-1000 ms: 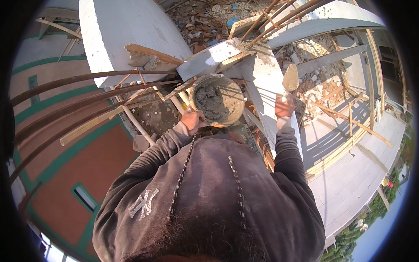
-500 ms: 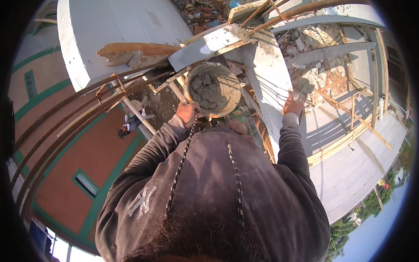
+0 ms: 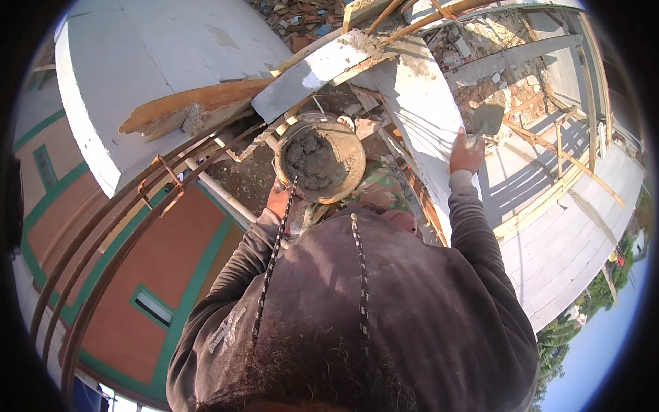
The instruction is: The person applies cement to the top of a wall using a trowel while holding a bucket of wet cement.
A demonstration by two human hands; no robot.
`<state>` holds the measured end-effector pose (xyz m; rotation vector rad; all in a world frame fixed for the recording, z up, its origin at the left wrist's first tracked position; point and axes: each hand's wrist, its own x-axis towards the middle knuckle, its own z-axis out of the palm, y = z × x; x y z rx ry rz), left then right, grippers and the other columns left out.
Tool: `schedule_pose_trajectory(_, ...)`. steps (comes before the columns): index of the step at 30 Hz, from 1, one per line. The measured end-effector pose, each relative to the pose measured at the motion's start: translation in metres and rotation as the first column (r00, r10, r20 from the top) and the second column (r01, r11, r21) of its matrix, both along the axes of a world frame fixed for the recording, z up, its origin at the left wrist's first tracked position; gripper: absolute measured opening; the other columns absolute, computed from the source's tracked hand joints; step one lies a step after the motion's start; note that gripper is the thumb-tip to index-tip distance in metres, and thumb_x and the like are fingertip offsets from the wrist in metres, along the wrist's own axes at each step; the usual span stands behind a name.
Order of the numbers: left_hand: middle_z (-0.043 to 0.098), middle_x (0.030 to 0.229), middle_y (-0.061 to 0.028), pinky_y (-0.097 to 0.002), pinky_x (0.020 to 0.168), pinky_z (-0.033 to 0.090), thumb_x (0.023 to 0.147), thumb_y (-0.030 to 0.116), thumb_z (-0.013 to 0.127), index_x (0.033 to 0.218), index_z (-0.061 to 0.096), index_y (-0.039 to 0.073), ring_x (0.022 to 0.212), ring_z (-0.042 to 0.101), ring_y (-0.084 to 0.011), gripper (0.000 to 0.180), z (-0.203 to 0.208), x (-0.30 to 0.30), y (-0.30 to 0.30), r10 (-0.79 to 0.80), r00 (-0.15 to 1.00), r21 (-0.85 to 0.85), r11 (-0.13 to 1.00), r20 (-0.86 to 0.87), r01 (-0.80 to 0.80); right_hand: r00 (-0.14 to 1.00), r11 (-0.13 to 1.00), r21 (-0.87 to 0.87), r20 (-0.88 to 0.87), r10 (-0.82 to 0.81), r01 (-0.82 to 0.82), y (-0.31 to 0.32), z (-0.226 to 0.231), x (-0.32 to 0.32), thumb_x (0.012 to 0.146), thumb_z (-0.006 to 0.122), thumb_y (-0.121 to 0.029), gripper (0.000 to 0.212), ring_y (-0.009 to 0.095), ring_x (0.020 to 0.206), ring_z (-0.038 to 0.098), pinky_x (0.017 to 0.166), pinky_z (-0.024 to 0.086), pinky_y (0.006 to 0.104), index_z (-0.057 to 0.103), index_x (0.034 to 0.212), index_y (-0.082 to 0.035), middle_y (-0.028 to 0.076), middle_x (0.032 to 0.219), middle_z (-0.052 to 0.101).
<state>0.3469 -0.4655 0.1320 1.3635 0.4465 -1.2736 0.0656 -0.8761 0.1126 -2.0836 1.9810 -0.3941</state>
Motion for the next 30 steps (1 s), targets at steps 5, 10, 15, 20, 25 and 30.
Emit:
schedule_pose_trajectory(5, 0.068, 0.103, -0.0067, -0.0342, 0.071, 0.058, 0.092, -0.009, 0.053, 0.136, 0.046, 0.006, 0.084, 0.067, -0.0191, 0.047, -0.021, -0.011, 0.037, 0.127, 0.986, 0.006, 0.992, -0.107, -0.127, 0.997, 0.999, 0.041, -0.073, -0.022, 0.025, -0.001, -0.001, -0.004, 0.090, 0.070, -0.052, 0.076, 0.045, 0.121, 0.056, 0.105, 0.043, 0.0442, 0.055, 0.128, 0.013, 0.033, 0.127, 0.060)
schedule_pose_trajectory(10, 0.067, 0.092, -0.0063, -0.0338, 0.072, 0.056, 0.086, 0.000, 0.066, 0.119, 0.055, 0.006, 0.079, 0.067, -0.0193, 0.036, -0.059, -0.027, 0.091, -0.044, 0.995, -0.062, 0.997, 0.094, 0.050, 0.998, 1.000, 0.014, -0.056, 0.023, -0.022, -0.004, -0.002, -0.003, 0.089, 0.070, -0.050, 0.072, 0.048, 0.120, 0.056, 0.104, 0.044, 0.0472, 0.056, 0.127, 0.010, 0.033, 0.125, 0.061)
schedule_pose_trajectory(15, 0.073, 0.073, -0.0047, -0.0321, 0.086, 0.052, 0.070, 0.015, 0.087, 0.080, 0.070, 0.007, 0.080, 0.072, -0.0211, 0.021, -0.015, -0.021, 0.096, -0.742, 0.380, 0.523, 0.664, 0.553, 0.535, 0.997, 0.997, 0.076, -0.074, 0.005, 0.001, -0.007, 0.010, 0.010, 0.090, 0.067, -0.049, 0.065, 0.042, 0.115, 0.062, 0.102, 0.047, 0.0450, 0.060, 0.124, 0.006, 0.028, 0.122, 0.065)
schedule_pose_trajectory(20, 0.070, 0.078, -0.0100, -0.0369, 0.082, 0.053, 0.066, 0.013, 0.086, 0.077, 0.070, 0.008, 0.078, 0.068, -0.0280, 0.020, -0.024, -0.035, 0.131, -0.634, 0.146, 0.550, 0.746, 0.760, 0.376, 0.781, 0.947, -0.112, -0.598, 0.178, -0.302, -0.014, -0.011, -0.011, 0.102, 0.055, -0.043, 0.045, 0.034, 0.112, 0.063, 0.101, 0.049, 0.0374, 0.066, 0.113, -0.001, 0.022, 0.113, 0.069)
schedule_pose_trajectory(25, 0.063, 0.093, -0.0075, -0.0344, 0.066, 0.059, 0.078, -0.007, 0.060, 0.116, 0.055, 0.008, 0.079, 0.065, -0.0221, 0.041, -0.021, -0.058, 0.150, 0.239, 0.869, -0.057, 0.969, 0.433, -0.239, 0.843, 0.879, -0.002, 0.283, 0.457, -0.476, 0.095, 0.073, 0.062, 0.100, 0.057, -0.029, 0.032, 0.037, 0.101, 0.067, 0.089, 0.052, 0.0412, 0.063, 0.117, -0.002, 0.020, 0.108, 0.070)
schedule_pose_trajectory(30, 0.061, 0.104, -0.0070, -0.0354, 0.066, 0.062, 0.081, -0.011, 0.051, 0.141, 0.046, 0.009, 0.085, 0.065, -0.0211, 0.064, 0.036, -0.069, 0.150, 0.391, 0.863, -0.110, 0.920, 0.322, -0.376, 0.443, 0.260, 0.462, 0.347, 0.827, -0.848, 0.221, 0.125, 0.119, 0.098, 0.056, -0.028, 0.034, 0.043, 0.103, 0.065, 0.086, 0.052, 0.0436, 0.062, 0.117, -0.001, 0.024, 0.109, 0.069)
